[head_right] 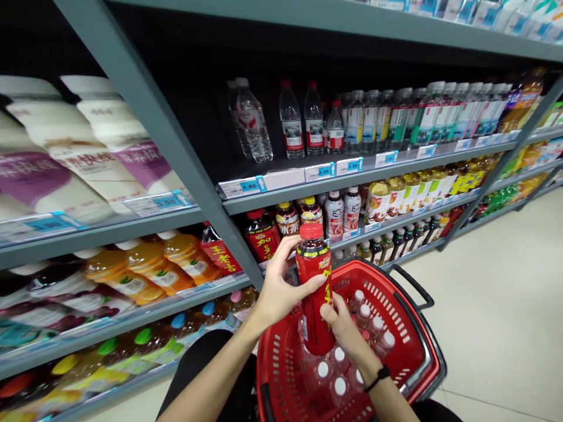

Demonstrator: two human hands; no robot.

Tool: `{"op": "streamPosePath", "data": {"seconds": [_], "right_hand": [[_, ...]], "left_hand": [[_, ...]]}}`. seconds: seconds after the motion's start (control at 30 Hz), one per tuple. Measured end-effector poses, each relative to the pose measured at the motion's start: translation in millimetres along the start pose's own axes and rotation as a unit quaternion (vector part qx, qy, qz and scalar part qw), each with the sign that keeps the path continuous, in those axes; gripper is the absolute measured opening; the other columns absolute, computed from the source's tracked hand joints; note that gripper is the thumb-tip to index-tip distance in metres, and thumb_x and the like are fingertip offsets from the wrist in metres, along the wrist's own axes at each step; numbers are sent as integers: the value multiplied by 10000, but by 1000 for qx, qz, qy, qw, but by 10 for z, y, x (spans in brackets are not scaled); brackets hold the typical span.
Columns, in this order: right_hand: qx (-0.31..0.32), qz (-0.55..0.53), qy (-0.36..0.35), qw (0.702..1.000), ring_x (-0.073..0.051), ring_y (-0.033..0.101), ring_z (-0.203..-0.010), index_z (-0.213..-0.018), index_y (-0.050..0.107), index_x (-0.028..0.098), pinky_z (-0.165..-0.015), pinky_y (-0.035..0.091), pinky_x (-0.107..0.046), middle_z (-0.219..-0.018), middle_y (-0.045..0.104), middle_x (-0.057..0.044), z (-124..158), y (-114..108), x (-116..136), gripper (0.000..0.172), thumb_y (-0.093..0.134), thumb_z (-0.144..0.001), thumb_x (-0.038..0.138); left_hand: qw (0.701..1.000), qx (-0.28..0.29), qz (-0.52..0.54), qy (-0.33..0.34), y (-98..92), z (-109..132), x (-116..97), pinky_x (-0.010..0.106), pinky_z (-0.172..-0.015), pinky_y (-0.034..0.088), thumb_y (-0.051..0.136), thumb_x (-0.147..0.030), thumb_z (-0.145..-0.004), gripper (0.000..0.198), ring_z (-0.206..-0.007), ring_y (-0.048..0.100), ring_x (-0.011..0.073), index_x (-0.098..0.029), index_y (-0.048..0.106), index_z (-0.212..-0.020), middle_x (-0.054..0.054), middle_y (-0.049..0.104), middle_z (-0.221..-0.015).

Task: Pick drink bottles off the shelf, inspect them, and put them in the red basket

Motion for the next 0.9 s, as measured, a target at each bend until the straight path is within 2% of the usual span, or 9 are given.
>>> {"op": "streamPosePath", "data": {"seconds": [0.33,0.5,0.7,0.9], "right_hand": [[5,-4,-5,1000,-377,692,-1203,-1186,686,227,-1121,476,-559,-1156,785,-117,-15,-4,-12,747,879,-647,707],[1,-7,0,1000,-384,690,-1206,-1176,682,231,-1126,469,-579,-1126,794,-110,-11,27,10,772,886,-620,726],[-9,18,-1,1000,-389,677,-1222,-1189,684,217,-1177,415,-586,-1202,773,-126,14,42,40,813,869,-618,766],[-24,22,4,999,-405,656,-1258,-1198,675,213,-1179,414,-595,-1238,762,-141,-6,25,-7,874,879,-570,786]], "left_hand": [[1000,1,-5,-5,-6,-6,19,449,-1097,533,869,-479,-806,653,-1305,599,292,-236,564,-1331,120,582,-1375],[1000,3,-2,-14,-3,5,14,454,-1097,538,862,-480,-812,654,-1304,600,290,-230,558,-1334,124,575,-1387],[1000,4,-4,-17,-8,7,28,461,-1123,525,851,-464,-823,643,-1312,602,290,-225,552,-1339,128,576,-1397],[1000,3,-8,-16,-20,14,37,459,-1159,494,850,-447,-829,638,-1316,595,277,-221,551,-1346,115,573,-1399]]}}
Point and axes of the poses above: each hand's wrist, its own z-axis away from the middle knuckle, its own y-axis out of the palm, x = y × z, the point moved 1 cm from there along -z, towards the middle knuckle
